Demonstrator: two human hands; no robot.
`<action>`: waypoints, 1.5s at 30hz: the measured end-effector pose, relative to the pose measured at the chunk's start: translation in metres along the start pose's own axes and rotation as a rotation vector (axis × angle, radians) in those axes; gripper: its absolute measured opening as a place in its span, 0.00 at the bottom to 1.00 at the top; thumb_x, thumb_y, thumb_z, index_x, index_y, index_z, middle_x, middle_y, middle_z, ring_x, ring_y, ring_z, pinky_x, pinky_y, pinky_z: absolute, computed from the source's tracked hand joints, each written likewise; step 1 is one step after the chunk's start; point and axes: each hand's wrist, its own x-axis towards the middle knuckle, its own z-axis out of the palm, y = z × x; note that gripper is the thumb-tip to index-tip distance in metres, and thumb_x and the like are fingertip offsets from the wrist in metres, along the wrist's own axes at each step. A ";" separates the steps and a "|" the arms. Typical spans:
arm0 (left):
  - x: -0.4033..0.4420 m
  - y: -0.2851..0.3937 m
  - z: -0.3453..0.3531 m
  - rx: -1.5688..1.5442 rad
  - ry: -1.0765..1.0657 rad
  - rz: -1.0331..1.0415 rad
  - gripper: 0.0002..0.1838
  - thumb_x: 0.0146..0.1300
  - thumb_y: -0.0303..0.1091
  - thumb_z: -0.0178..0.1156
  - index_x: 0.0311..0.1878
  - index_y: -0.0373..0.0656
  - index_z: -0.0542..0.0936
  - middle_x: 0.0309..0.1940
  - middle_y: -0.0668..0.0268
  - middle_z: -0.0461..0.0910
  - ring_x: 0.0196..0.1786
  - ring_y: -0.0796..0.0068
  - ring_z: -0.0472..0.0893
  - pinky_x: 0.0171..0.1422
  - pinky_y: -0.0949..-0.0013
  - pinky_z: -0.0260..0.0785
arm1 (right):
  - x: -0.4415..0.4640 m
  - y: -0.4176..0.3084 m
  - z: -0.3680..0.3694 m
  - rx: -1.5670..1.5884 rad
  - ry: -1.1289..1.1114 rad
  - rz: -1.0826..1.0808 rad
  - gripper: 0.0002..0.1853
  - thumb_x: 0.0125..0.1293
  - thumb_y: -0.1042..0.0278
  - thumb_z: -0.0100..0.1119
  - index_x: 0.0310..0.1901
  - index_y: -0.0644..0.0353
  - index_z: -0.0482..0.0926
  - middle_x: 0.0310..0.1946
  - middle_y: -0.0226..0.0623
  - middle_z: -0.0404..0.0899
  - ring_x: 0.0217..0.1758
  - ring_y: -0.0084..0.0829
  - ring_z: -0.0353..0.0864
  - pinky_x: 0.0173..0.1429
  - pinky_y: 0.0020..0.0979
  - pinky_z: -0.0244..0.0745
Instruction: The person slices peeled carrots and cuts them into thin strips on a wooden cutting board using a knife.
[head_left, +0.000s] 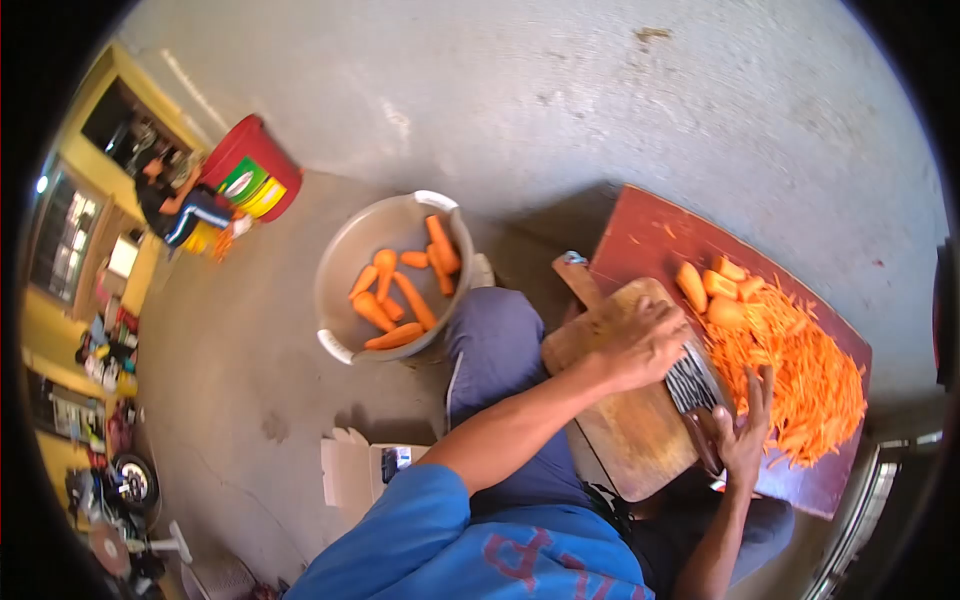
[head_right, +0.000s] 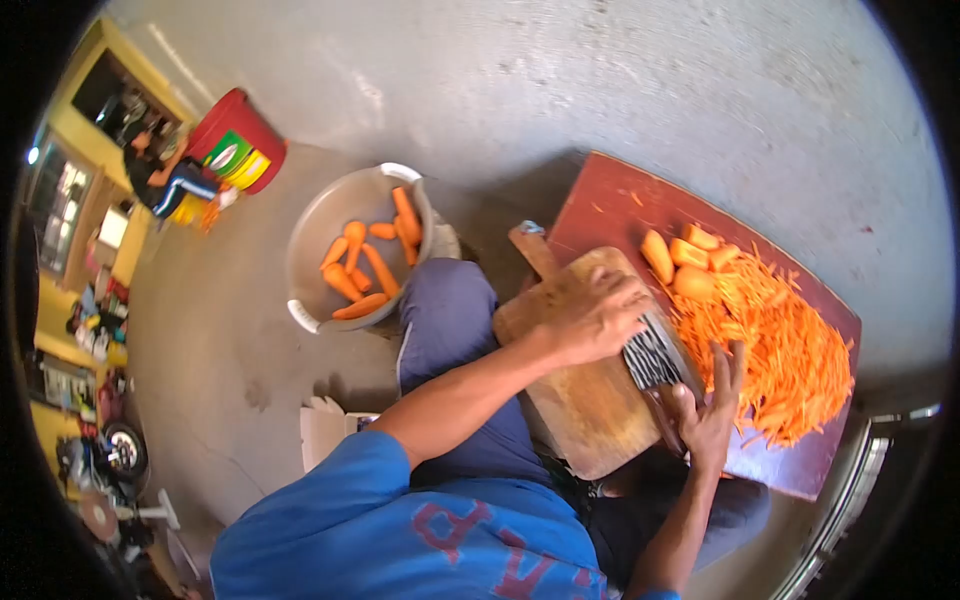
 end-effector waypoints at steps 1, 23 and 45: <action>0.002 0.002 -0.004 -0.006 -0.049 -0.025 0.22 0.76 0.43 0.77 0.64 0.38 0.91 0.59 0.55 0.85 0.66 0.52 0.84 0.77 0.43 0.70 | 0.002 -0.006 -0.001 -0.016 -0.003 -0.027 0.59 0.74 0.19 0.72 0.91 0.59 0.71 0.95 0.67 0.56 0.94 0.66 0.65 0.94 0.60 0.62; 0.053 -0.021 0.028 -0.042 0.025 0.023 0.43 0.64 0.51 0.87 0.78 0.40 0.85 0.77 0.45 0.73 0.83 0.41 0.71 0.84 0.37 0.61 | -0.006 -0.021 -0.022 0.084 0.138 0.058 0.14 0.68 0.81 0.69 0.36 0.61 0.69 0.29 0.34 0.67 0.29 0.28 0.63 0.35 0.37 0.61; 0.057 -0.046 0.055 -0.021 -0.177 -0.099 0.41 0.71 0.56 0.81 0.78 0.37 0.85 0.81 0.46 0.73 0.86 0.42 0.66 0.82 0.31 0.61 | -0.016 0.045 -0.070 -0.202 0.212 -0.020 0.38 0.92 0.43 0.62 0.90 0.59 0.72 0.93 0.54 0.66 0.89 0.54 0.73 0.80 0.52 0.79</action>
